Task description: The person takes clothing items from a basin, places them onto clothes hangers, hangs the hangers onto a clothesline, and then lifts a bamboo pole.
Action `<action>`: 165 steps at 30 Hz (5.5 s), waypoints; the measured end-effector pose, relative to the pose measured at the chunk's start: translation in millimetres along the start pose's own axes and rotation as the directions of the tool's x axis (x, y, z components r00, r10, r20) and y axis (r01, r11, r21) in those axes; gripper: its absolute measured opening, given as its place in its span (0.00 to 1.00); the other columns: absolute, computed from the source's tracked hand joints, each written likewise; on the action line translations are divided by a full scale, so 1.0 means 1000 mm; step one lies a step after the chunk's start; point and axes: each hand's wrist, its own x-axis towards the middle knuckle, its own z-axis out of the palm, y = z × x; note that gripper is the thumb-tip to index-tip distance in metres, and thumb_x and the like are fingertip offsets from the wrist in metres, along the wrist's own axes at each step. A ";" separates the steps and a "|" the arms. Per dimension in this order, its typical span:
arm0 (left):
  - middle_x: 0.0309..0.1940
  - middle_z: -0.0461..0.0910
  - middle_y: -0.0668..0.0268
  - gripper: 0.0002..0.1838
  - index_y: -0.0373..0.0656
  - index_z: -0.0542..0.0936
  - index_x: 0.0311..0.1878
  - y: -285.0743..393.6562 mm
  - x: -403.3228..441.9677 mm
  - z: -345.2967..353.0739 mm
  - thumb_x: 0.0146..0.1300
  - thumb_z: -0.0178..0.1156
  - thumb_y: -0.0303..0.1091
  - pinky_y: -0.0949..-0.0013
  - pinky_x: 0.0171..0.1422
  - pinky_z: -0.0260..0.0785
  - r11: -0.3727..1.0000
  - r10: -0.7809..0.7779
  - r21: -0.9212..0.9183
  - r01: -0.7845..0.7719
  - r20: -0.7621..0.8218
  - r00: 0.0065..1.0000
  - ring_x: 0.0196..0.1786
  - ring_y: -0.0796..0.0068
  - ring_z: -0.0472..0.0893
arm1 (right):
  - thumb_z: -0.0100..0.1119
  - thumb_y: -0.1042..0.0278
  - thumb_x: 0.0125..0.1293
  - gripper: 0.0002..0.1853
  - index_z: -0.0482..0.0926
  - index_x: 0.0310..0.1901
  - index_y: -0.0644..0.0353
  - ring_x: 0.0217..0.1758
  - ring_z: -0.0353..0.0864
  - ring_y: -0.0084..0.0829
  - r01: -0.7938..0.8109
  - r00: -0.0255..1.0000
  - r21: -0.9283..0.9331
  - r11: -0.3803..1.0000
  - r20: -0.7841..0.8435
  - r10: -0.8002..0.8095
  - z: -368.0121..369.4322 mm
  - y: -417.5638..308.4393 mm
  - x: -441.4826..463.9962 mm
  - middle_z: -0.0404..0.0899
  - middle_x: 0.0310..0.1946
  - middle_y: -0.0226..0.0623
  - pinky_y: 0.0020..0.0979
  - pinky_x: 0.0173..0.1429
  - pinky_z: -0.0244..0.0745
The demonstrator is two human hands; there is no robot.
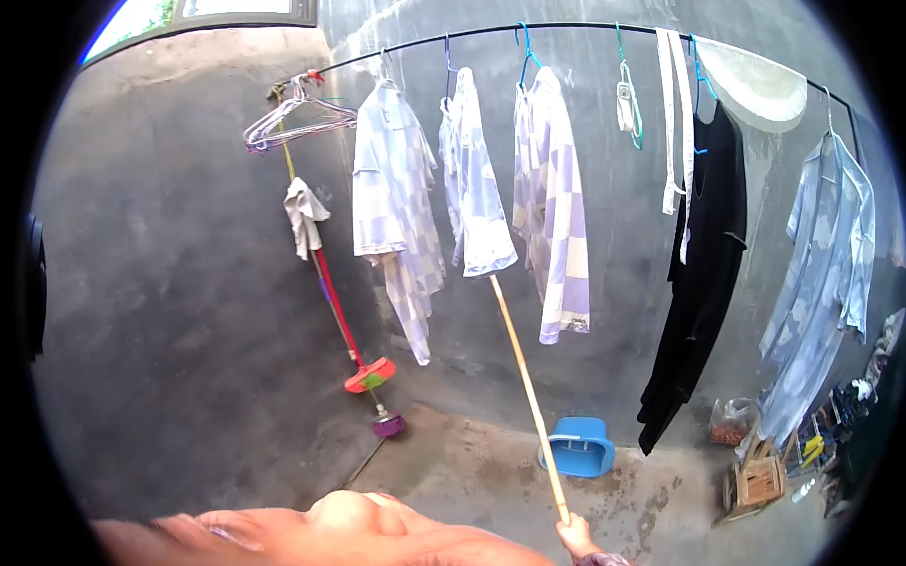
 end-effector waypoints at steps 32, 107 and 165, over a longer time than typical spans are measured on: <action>0.52 0.71 0.61 0.24 0.39 0.64 0.62 -0.015 -0.357 0.162 0.65 0.59 0.32 0.66 0.59 0.64 0.943 0.331 0.068 -0.324 -0.231 0.915 0.53 0.71 0.72 | 0.53 0.70 0.65 0.06 0.71 0.41 0.60 0.30 0.72 0.20 0.049 0.269 0.753 0.656 0.623 -0.734 -0.185 -0.218 -0.204 0.72 0.30 0.29 0.24 0.34 0.69; 0.25 0.72 0.68 0.15 0.33 0.73 0.50 0.602 -0.257 0.226 0.69 0.49 0.36 0.79 0.26 0.67 0.286 0.954 0.344 -0.894 -0.184 0.235 0.23 0.82 0.71 | 0.36 0.51 0.75 0.15 0.70 0.40 0.49 0.34 0.76 0.17 -0.754 -0.151 0.648 -0.106 -0.329 -0.932 -0.327 -0.687 -0.057 0.74 0.29 0.21 0.19 0.39 0.74; 0.46 0.76 0.62 0.16 0.37 0.75 0.51 0.453 -0.265 0.166 0.68 0.51 0.38 0.66 0.44 0.75 0.593 0.805 0.634 -0.497 -0.472 0.359 0.43 0.70 0.81 | 0.51 0.71 0.66 0.32 0.54 0.70 0.45 0.17 0.69 0.21 -0.010 0.115 0.995 -0.097 -0.095 -0.989 -0.312 -0.627 0.066 0.69 0.23 0.30 0.26 0.17 0.67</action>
